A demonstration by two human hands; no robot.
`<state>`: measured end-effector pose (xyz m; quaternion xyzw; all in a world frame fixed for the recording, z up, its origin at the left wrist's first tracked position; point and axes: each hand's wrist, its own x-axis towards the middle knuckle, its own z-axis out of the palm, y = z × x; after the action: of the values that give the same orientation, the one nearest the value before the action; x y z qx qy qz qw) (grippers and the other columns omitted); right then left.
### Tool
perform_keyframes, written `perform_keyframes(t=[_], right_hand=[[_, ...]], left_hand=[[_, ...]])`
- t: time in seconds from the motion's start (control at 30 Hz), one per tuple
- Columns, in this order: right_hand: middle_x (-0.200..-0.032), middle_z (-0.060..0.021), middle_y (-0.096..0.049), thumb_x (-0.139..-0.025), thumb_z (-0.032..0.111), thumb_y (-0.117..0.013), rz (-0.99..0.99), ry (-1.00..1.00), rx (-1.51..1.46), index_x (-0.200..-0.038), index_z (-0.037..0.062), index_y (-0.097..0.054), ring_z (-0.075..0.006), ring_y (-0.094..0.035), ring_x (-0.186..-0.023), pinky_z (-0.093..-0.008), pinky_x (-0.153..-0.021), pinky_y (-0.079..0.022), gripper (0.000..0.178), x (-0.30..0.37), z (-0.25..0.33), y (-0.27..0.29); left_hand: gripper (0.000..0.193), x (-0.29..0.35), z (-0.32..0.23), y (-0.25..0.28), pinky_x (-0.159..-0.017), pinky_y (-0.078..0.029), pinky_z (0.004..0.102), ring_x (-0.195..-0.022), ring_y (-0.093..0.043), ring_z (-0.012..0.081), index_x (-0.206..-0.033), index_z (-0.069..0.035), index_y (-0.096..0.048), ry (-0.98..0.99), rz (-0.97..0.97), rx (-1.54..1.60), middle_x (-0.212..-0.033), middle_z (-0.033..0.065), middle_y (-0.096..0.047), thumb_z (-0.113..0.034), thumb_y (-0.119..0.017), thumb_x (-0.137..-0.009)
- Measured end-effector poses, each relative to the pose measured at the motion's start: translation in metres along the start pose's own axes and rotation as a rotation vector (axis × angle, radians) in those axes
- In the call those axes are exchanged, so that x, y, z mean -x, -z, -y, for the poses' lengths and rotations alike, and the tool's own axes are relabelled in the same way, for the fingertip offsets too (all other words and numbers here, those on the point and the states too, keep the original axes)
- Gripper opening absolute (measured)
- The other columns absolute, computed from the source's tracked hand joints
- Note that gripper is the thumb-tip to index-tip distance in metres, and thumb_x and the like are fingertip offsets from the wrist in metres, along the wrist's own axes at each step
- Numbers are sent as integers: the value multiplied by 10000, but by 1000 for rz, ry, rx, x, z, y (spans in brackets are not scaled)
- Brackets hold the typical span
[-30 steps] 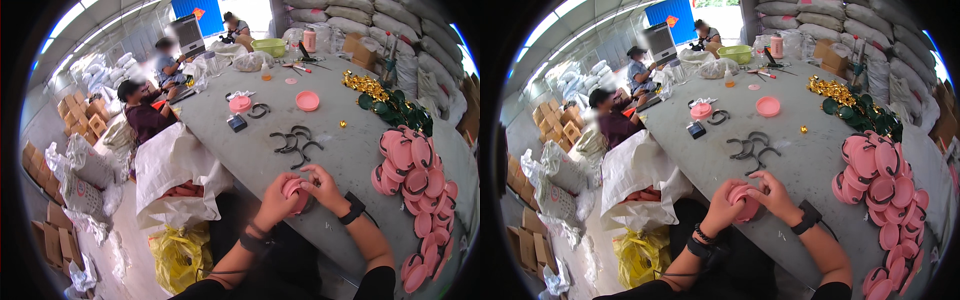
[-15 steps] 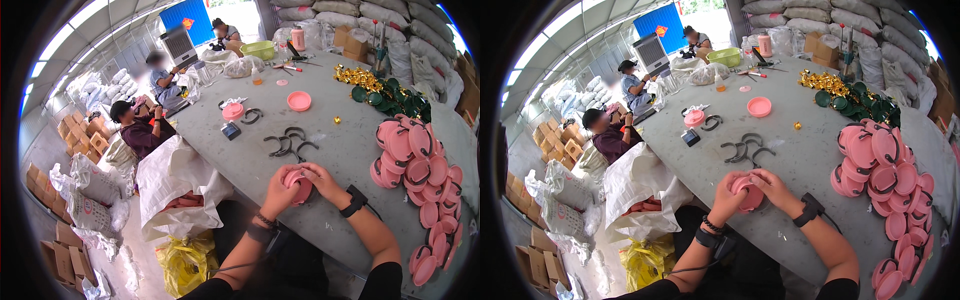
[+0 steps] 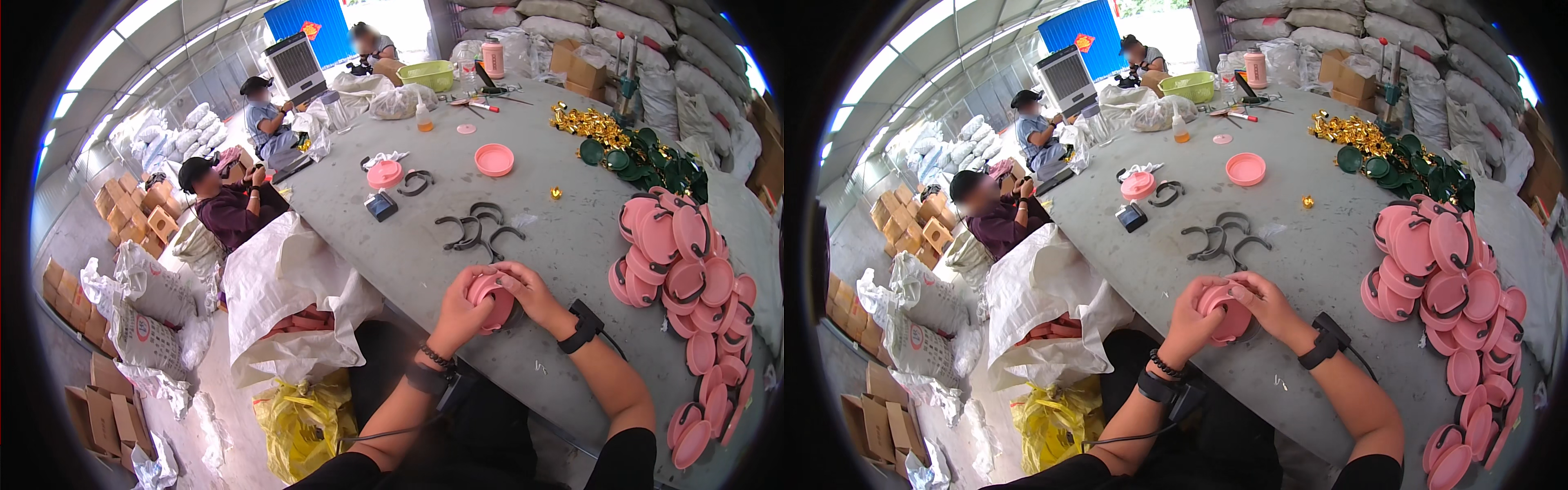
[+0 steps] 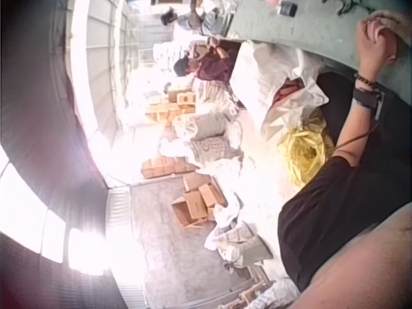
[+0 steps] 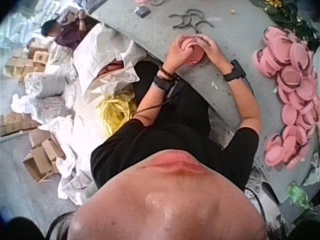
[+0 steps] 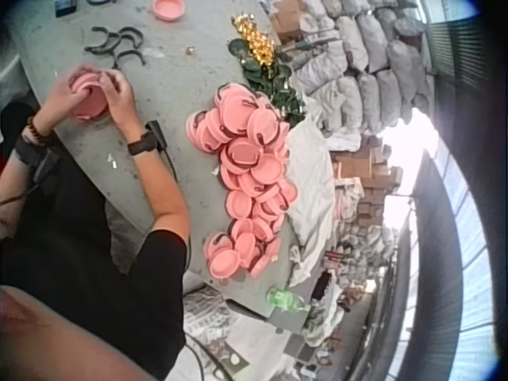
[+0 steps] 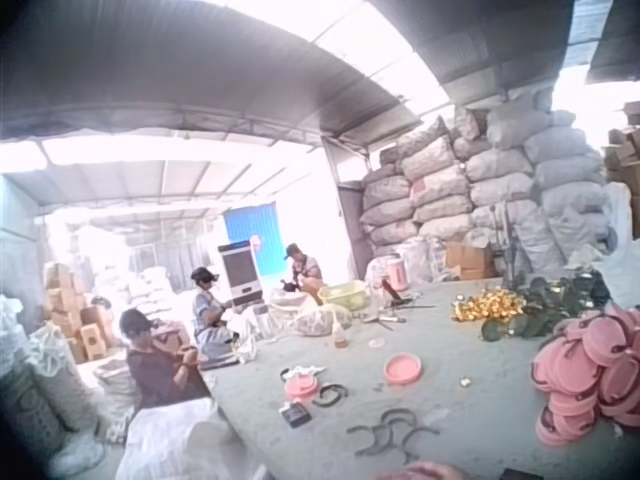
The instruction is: The recorder is assembling small plastic components by inserting black curved pieces into pink round bases.
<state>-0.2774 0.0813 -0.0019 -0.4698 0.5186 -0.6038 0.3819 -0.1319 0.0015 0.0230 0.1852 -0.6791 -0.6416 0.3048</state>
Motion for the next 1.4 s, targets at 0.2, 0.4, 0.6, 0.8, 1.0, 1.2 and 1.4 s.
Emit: perform_keyframes(t=[0.2, 0.4, 0.6, 0.8, 1.0, 1.2, 1.4], right_hand=[[-1084, -86, -561, -899, 340, -534, 4, 10, 9, -1178, -15, -491, -132, -513, -1013, -265, -890, -404, 453, -1, 1, -1], [-1074, -85, -564, -895, 338, -541, 1, 6, 12, -1181, -11, -489, -130, -517, -1001, -267, -874, -412, 454, -1, 1, 0], [-1034, -78, -573, -888, 352, -546, -41, 50, 74, -1151, -4, -512, -121, -520, -925, -260, -822, -424, 444, 3, -5, -4], [-938, -61, -598, -899, 366, -511, -127, 110, 243, -1073, 4, -545, -112, -513, -811, -255, -738, -428, 403, 6, -6, -4], [-895, -59, -613, -926, 335, -456, -194, 138, 203, -986, -5, -566, -107, -527, -832, -249, -766, -424, 362, 0, -9, 0], [-884, -36, -592, -913, 299, -501, -223, 151, 137, -1015, -3, -561, -84, -510, -818, -228, -759, -416, 325, -5, -7, 0], [-842, 36, -455, -818, 155, -655, -308, 179, 180, -1036, 26, -575, -36, -392, -710, -182, -634, -369, 265, 1, -12, -11]], left_hand=[[339, -1, 6, 2, -510, -572, 292, -821, -552, 144, -1093, -78, -506, -52, 14, -42, -1011, 60, -536, -35, -500, -757], [341, -1, 5, 3, -554, -567, 290, -853, -547, 145, -1095, -73, -510, -44, 32, -11, -1019, 58, -540, -34, -499, -756], [359, -1, 13, 8, -793, -475, 280, -926, -538, 145, -1080, -31, -524, -81, 42, -18, -1024, 64, -566, -28, -521, -721], [377, -4, 25, 10, -836, -439, 261, -936, -537, 131, -1083, -13, -529, -73, 81, 82, -1019, 55, -579, -23, -528, -706], [376, -12, 32, 6, -821, -442, 240, -928, -533, 107, -1102, -13, -516, 44, 77, 254, -1026, 42, -576, -22, -527, -726], [393, -13, 36, 4, -832, -459, 263, -924, -555, 132, -1108, -5, -500, -6, 21, 381, -1053, 78, -571, 24, -527, -718], [389, -6, 48, -3, -840, -467, 273, -965, -557, 158, -1142, 1, -460, 30, -235, 565, -1072, 117, -565, 34, -524, -760]])
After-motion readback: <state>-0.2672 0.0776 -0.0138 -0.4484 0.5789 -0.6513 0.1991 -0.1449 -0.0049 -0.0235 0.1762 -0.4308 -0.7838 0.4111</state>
